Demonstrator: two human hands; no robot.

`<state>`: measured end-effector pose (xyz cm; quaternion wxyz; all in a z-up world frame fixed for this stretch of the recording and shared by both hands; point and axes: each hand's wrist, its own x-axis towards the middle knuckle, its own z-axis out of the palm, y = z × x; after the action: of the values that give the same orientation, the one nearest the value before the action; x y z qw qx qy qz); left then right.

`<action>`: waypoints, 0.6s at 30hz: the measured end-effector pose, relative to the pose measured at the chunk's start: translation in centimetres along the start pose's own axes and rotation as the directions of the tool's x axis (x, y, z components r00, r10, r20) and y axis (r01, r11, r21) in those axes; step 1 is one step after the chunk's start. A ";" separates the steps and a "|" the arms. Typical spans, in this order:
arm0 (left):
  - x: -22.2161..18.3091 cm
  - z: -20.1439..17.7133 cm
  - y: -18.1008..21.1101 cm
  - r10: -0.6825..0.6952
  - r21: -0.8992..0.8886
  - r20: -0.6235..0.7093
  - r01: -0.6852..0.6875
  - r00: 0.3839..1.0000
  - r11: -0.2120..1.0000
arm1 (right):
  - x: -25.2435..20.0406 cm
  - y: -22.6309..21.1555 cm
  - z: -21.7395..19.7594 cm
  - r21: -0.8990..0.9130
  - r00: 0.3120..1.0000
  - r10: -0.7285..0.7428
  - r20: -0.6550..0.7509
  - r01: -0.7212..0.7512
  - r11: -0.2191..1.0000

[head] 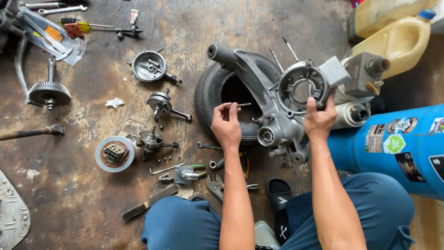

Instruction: The person sits on the workshop floor with a motorcycle engine/swingarm assembly resting on a tire. They use a yellow utility knife to scrape and cut along the edge of the aluminum casing, repeatedly repositioning and flipping the heavy assembly to reach different sides, and continue scraping the casting edges.

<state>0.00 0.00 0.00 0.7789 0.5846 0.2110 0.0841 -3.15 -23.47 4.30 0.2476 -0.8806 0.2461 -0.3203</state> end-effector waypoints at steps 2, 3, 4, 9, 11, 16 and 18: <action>0.0 0.5 -0.2 0.008 0.037 0.015 -0.009 1.000 0.999 | -0.1 -1.1 -0.2 0.002 1.000 0.019 0.015 -0.019 1.000; 0.1 0.9 -0.3 0.023 0.069 0.044 -0.026 0.999 0.997 | 0.0 -1.6 -0.3 0.005 0.999 0.040 0.014 -0.040 0.999; 0.2 1.3 -0.5 0.019 0.068 0.042 -0.021 0.999 0.997 | 0.2 -1.2 -0.2 0.001 0.999 0.038 0.018 -0.038 0.999; 0.2 3.1 -2.5 -0.085 -0.049 0.127 0.092 0.988 0.995 | 0.7 2.3 0.1 -0.083 0.992 0.122 0.013 -0.120 0.989; 0.2 3.7 -3.3 -0.113 -0.065 0.138 0.123 0.984 0.990 | 0.7 0.9 0.1 -0.093 0.991 0.136 0.015 -0.134 0.987; -0.1 4.5 -4.3 -0.136 -0.080 0.139 0.148 0.981 0.986 | 0.8 -0.7 0.3 -0.081 0.992 0.124 0.011 -0.123 0.989; -0.1 4.6 -4.3 -0.116 -0.061 0.104 0.123 0.988 0.991 | 1.2 -1.5 0.6 -0.043 0.995 0.098 0.016 -0.097 0.994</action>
<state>1.41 -5.33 -3.00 0.8112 0.5480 0.2035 0.0150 -1.49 -22.86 5.30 0.2464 -0.8755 0.2934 -0.2945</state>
